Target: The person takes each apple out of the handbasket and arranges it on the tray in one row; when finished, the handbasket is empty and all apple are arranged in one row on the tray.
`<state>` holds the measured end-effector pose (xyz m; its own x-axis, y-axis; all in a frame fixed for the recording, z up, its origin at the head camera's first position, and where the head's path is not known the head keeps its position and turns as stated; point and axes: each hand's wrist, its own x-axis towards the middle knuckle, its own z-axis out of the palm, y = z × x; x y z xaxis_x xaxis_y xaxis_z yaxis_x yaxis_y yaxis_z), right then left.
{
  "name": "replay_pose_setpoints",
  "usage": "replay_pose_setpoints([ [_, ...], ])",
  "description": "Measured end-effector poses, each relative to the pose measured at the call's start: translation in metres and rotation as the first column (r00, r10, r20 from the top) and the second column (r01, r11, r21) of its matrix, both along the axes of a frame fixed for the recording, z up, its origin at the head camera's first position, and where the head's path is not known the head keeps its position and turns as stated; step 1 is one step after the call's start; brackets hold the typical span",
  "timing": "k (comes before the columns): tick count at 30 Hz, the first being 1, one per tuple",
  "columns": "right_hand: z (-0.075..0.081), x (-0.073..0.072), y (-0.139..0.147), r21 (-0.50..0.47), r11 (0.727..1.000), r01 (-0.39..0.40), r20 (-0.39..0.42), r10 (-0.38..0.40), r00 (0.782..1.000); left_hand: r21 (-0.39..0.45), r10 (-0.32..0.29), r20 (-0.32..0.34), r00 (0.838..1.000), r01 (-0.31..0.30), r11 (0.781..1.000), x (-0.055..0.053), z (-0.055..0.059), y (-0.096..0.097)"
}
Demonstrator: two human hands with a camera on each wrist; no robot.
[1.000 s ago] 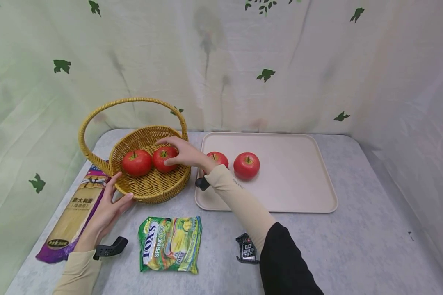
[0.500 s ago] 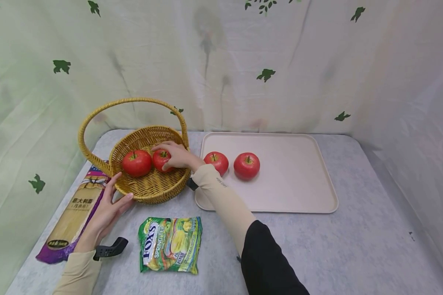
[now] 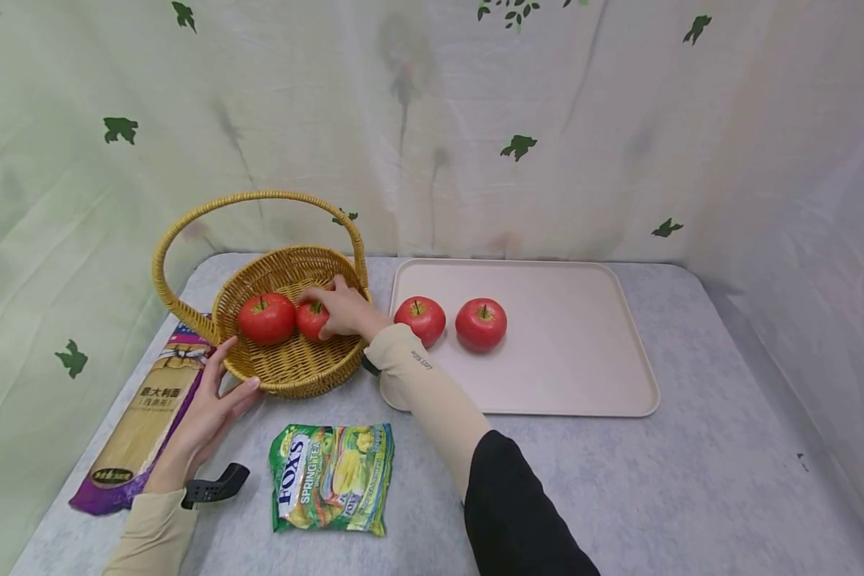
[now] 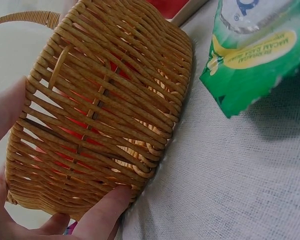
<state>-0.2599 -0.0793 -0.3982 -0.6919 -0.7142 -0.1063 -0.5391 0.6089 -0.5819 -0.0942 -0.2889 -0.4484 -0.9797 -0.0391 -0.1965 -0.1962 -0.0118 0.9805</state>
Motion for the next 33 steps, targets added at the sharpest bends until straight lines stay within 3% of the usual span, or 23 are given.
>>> replay_pose_setpoints([
  [8, -0.001, 0.001, 0.005, -0.058, 0.998, -0.016, -0.047, 0.013, 0.999, 0.001, 0.001, 0.0, 1.0, -0.001, 1.0, 0.0, 0.0, 0.0],
  [13, 0.003, 0.003, 0.014, -0.171, 0.985, -0.026, -0.029, 0.021, 0.999, 0.004, 0.002, -0.001, 1.0, -0.002, 1.0, 0.0, 0.001, 0.0],
  [18, 0.011, 0.005, 0.029, -0.275, 0.96, -0.048, -0.001, 0.049, 0.999, 0.008, 0.004, 0.0, 1.0, -0.004, 1.0, 0.0, 0.001, 0.001],
  [22, 0.022, 0.007, 0.046, -0.301, 0.952, -0.062, -0.001, 0.064, 0.998, 0.012, 0.004, 0.005, 1.0, -0.004, 1.0, 0.001, 0.001, 0.001],
  [27, 0.031, 0.006, 0.073, -0.323, 0.946, -0.012, 0.027, 0.022, 0.999, 0.022, 0.004, -0.001, 1.0, -0.004, 1.0, 0.0, 0.002, 0.002],
  [33, 0.03, 0.001, 0.113, -0.366, 0.928, 0.07, 0.054, -0.054, 0.997, 0.023, -0.003, -0.007, 1.0, 0.003, 1.0, 0.001, 0.002, 0.002],
])
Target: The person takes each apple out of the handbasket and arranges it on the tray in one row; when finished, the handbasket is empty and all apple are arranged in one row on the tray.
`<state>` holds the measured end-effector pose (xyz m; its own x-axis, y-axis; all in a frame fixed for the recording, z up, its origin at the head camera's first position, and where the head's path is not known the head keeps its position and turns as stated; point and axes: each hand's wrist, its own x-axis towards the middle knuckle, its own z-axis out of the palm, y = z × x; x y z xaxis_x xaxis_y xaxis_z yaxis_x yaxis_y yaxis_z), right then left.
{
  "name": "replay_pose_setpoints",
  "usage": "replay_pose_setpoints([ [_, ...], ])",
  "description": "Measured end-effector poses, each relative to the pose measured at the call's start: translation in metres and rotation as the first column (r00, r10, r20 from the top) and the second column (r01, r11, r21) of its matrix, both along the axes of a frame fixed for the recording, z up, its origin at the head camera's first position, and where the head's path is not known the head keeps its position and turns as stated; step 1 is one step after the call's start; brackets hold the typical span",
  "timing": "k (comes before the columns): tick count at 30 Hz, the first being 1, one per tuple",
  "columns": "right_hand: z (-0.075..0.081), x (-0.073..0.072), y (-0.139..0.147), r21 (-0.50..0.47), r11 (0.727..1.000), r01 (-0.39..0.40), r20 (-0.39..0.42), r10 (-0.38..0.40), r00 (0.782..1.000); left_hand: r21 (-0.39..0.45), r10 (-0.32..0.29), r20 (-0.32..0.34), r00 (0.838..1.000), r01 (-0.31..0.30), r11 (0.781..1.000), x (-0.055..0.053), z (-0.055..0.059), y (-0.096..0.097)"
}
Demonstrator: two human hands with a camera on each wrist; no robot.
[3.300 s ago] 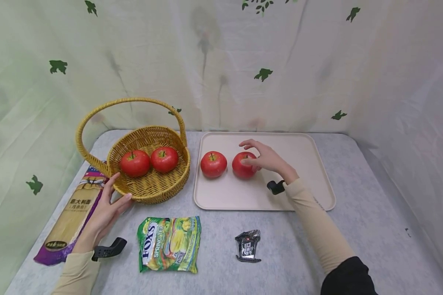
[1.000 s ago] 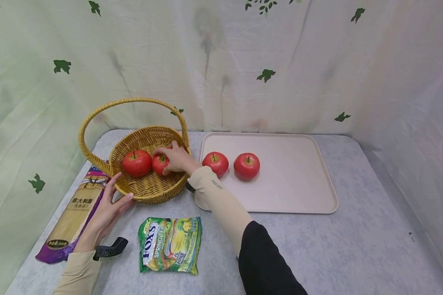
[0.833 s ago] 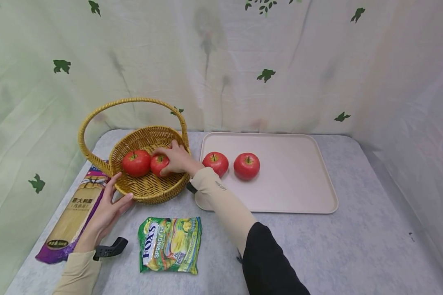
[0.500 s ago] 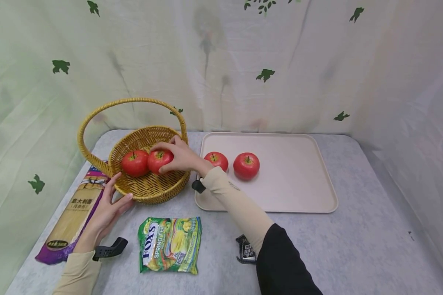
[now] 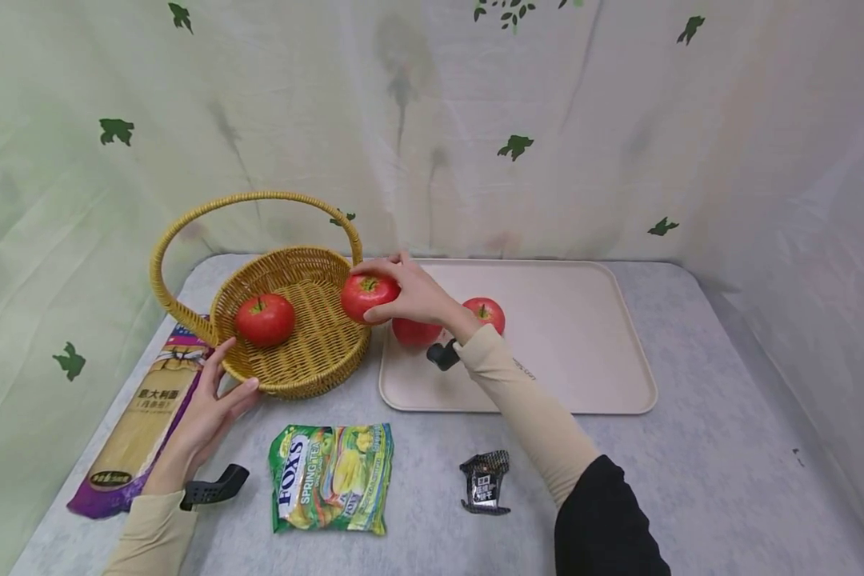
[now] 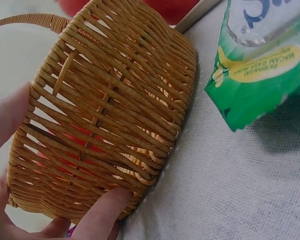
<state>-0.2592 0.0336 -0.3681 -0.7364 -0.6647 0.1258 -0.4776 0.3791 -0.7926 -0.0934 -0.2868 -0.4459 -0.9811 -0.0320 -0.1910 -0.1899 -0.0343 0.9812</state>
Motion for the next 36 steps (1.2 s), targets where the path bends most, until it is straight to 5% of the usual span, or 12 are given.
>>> replay_pose_setpoints([
  [12, -0.004, -0.009, 0.093, 0.034, 0.977, 0.21, 0.032, -0.211, 0.977, 0.005, -0.003, -0.013, 1.0, 0.003, 1.0, 0.001, -0.001, 0.0],
  [24, -0.014, -0.01, 0.165, 0.097, 0.923, 0.373, 0.03, -0.377, 0.926, 0.007, -0.007, -0.013, 1.0, 0.007, 1.0, 0.0, -0.003, -0.001],
  [36, -0.037, 0.004, 0.21, 0.145, 0.893, 0.425, 0.003, -0.43, 0.903, 0.018, -0.009, -0.046, 0.999, 0.01, 1.0, 0.002, -0.004, 0.001],
])
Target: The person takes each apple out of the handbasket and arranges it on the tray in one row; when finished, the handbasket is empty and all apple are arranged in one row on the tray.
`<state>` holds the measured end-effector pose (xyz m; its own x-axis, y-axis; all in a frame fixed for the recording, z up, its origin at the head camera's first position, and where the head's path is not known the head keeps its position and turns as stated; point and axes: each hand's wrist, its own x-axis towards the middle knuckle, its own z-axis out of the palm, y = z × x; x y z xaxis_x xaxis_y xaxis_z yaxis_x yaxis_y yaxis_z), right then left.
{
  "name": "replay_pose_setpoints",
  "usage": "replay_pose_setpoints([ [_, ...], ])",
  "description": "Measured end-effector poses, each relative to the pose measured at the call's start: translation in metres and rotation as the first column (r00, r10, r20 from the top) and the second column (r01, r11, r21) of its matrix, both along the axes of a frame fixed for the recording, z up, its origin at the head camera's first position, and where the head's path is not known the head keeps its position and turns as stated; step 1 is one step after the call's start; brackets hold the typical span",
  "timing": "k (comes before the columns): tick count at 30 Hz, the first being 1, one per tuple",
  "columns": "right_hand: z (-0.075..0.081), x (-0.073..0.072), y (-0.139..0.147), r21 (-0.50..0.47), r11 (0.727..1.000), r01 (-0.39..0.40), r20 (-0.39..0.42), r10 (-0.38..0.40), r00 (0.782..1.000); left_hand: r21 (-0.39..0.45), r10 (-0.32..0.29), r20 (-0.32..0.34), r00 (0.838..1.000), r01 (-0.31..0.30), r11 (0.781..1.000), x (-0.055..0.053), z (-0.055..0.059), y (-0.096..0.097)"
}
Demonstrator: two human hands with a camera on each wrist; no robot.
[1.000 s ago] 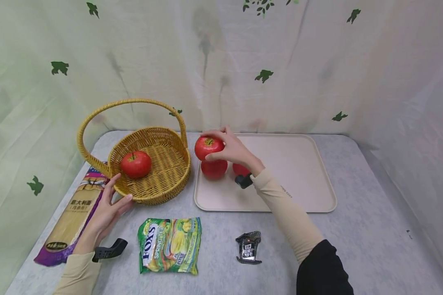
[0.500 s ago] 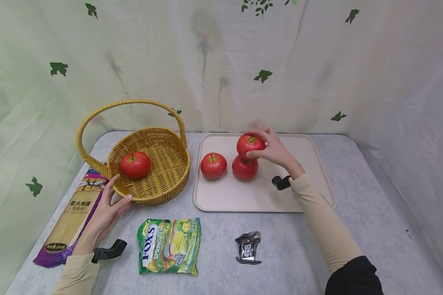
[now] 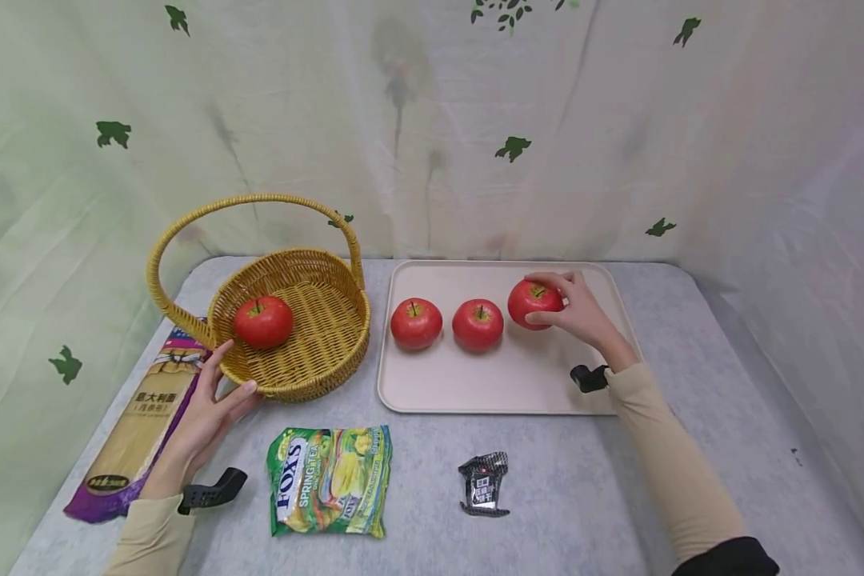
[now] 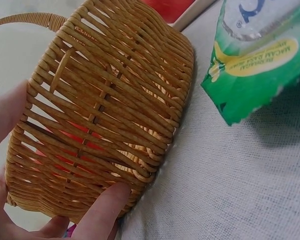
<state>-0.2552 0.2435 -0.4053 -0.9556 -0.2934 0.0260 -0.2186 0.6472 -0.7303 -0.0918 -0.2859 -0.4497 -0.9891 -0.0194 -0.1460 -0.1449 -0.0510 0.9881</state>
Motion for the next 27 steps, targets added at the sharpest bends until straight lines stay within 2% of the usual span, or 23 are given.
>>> replay_pose_setpoints([
  [8, -0.025, 0.008, 0.001, 0.009, 1.0, -0.01, 0.076, 0.009, 0.997, -0.001, 0.003, 0.004, 1.0, -0.003, 1.0, -0.001, -0.001, -0.001],
  [12, -0.03, 0.01, 0.002, 0.019, 1.0, -0.017, 0.074, 0.016, 0.997, 0.001, 0.001, 0.004, 1.0, -0.001, 1.0, -0.001, -0.001, -0.001],
  [22, -0.026, 0.011, 0.004, 0.014, 0.998, -0.056, 0.092, 0.054, 0.994, -0.009, 0.001, 0.008, 1.0, -0.001, 1.0, -0.001, 0.0, -0.001],
  [27, -0.018, 0.008, -0.004, -0.081, 0.995, -0.063, -0.004, 0.062, 0.998, -0.005, 0.001, 0.012, 1.0, -0.001, 1.0, -0.001, 0.0, -0.001],
])
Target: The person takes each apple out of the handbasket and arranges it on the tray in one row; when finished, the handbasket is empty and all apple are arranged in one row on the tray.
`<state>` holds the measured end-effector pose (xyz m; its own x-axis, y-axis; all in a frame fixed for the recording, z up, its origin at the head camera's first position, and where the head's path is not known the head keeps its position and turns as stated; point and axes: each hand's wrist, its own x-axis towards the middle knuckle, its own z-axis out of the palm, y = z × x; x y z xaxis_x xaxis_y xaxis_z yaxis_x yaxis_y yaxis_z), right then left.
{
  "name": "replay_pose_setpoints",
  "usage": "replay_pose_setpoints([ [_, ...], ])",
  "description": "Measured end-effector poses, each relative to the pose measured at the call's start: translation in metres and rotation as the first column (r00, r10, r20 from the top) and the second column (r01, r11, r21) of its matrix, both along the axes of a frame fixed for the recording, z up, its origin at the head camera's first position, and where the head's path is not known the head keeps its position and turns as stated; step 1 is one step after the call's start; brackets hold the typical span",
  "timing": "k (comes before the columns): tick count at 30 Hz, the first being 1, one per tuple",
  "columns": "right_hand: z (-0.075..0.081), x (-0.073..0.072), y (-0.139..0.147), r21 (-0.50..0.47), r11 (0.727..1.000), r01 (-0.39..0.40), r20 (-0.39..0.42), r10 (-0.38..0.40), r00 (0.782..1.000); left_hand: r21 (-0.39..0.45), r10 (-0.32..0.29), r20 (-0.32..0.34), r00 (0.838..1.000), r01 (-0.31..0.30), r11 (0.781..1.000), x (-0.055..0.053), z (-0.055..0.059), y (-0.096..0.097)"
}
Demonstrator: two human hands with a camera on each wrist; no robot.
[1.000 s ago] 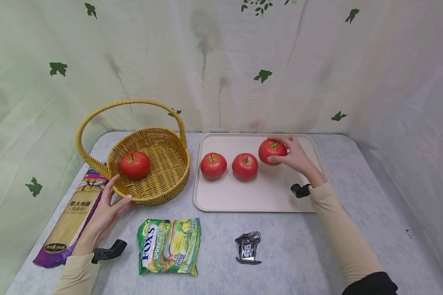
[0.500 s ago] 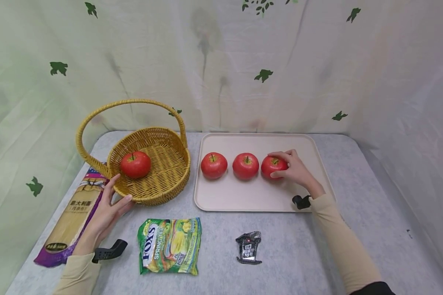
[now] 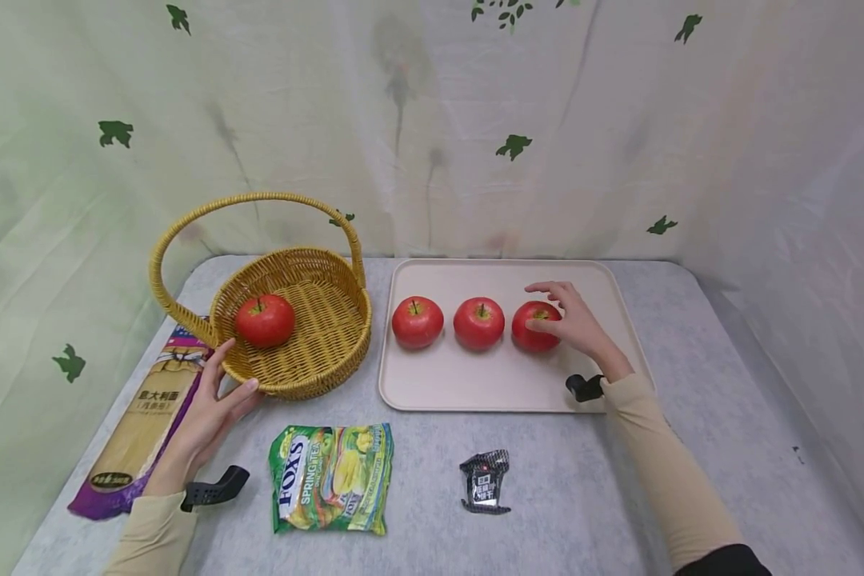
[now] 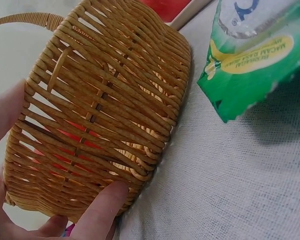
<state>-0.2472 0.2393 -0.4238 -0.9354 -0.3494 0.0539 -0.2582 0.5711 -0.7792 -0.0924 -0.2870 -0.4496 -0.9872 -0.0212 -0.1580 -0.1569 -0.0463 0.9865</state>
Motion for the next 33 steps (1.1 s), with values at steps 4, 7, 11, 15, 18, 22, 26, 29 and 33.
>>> replay_pose_setpoints([
  [4, 0.009, -0.003, -0.015, -0.138, 0.99, -0.024, -0.068, 0.015, 0.998, -0.011, 0.005, 0.013, 1.0, -0.005, 1.0, 0.0, 0.0, 0.0],
  [7, 0.015, -0.003, -0.032, -0.214, 0.975, -0.061, -0.075, 0.046, 0.996, -0.011, 0.005, 0.019, 1.0, -0.005, 1.0, 0.0, 0.001, 0.0],
  [11, 0.021, -0.002, -0.061, -0.234, 0.964, -0.126, -0.058, 0.116, 0.992, -0.007, 0.004, 0.015, 1.0, -0.003, 1.0, 0.0, 0.001, 0.001],
  [15, 0.023, -0.001, -0.096, -0.269, 0.941, -0.207, -0.031, 0.206, 0.978, -0.007, 0.004, 0.016, 1.0, -0.004, 1.0, -0.001, 0.002, 0.001],
  [18, 0.024, -0.002, -0.125, -0.293, 0.914, -0.281, -0.053, 0.278, 0.959, -0.008, 0.006, 0.019, 1.0, -0.006, 1.0, -0.001, 0.002, 0.001],
  [22, 0.029, -0.003, -0.163, -0.293, 0.88, -0.373, -0.083, 0.365, 0.927, -0.011, 0.011, 0.019, 1.0, -0.011, 1.0, 0.0, 0.001, 0.0],
  [26, 0.034, -0.003, -0.199, -0.279, 0.84, -0.465, -0.106, 0.455, 0.884, -0.015, 0.015, 0.016, 1.0, -0.015, 1.0, 0.0, 0.0, 0.0],
  [29, 0.037, -0.003, -0.224, -0.257, 0.816, -0.517, -0.11, 0.507, 0.855, -0.011, 0.012, 0.012, 1.0, -0.012, 1.0, 0.0, 0.0, 0.0],
  [33, 0.04, -0.004, -0.254, -0.231, 0.791, -0.566, -0.105, 0.558, 0.823, -0.006, 0.007, 0.006, 1.0, -0.007, 1.0, 0.0, 0.001, 0.0],
])
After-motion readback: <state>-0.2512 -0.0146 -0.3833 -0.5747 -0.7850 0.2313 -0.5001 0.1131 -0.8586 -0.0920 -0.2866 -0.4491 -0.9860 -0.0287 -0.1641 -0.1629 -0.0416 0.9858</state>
